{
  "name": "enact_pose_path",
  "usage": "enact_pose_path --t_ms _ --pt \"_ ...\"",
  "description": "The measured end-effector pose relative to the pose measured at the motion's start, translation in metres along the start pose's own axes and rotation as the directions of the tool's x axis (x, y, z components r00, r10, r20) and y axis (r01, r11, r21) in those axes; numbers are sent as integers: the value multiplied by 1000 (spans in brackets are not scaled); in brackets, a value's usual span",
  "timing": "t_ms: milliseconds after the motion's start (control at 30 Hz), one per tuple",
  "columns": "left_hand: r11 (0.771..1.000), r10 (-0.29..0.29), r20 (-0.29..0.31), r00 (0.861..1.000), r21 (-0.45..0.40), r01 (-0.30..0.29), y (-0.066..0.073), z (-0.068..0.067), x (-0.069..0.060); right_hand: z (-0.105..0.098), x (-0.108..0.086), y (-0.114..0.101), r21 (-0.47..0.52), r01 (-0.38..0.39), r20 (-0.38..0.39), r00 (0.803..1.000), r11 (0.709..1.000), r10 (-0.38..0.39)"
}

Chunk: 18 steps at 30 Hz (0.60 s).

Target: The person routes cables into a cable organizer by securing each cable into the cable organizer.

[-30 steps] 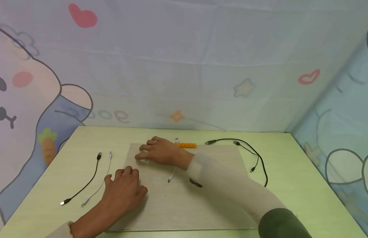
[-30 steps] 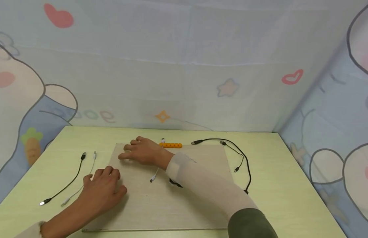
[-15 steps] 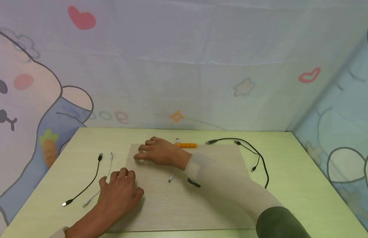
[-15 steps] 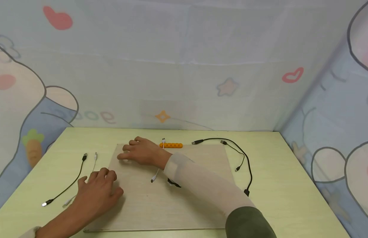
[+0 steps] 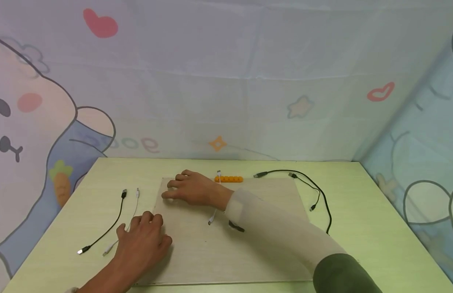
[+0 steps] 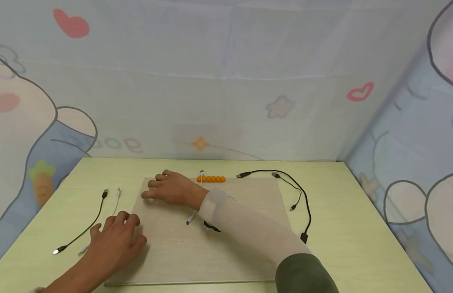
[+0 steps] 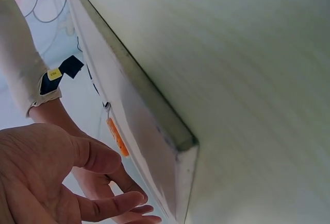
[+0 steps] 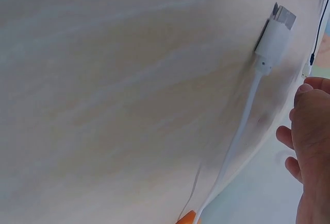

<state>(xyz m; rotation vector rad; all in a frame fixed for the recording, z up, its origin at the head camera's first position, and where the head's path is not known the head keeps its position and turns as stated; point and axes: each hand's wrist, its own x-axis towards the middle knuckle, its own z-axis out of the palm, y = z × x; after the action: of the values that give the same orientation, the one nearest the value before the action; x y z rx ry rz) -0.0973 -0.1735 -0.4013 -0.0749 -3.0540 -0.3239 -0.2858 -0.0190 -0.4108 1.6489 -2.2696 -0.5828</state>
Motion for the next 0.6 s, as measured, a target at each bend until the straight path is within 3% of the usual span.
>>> enact_pose_path --t_ms 200,367,600 --pt "1000 11 -30 999 22 -10 -3 0 -3 -2 1 1 -19 -12 14 1000 1000 12" --pt "1000 0 -17 1000 14 0 -6 1 -4 -2 4 0 -40 2 -29 1000 999 -3" --pt "1000 -2 -28 1000 25 3 -9 2 -5 -1 7 -1 -51 -9 -24 1000 999 7"
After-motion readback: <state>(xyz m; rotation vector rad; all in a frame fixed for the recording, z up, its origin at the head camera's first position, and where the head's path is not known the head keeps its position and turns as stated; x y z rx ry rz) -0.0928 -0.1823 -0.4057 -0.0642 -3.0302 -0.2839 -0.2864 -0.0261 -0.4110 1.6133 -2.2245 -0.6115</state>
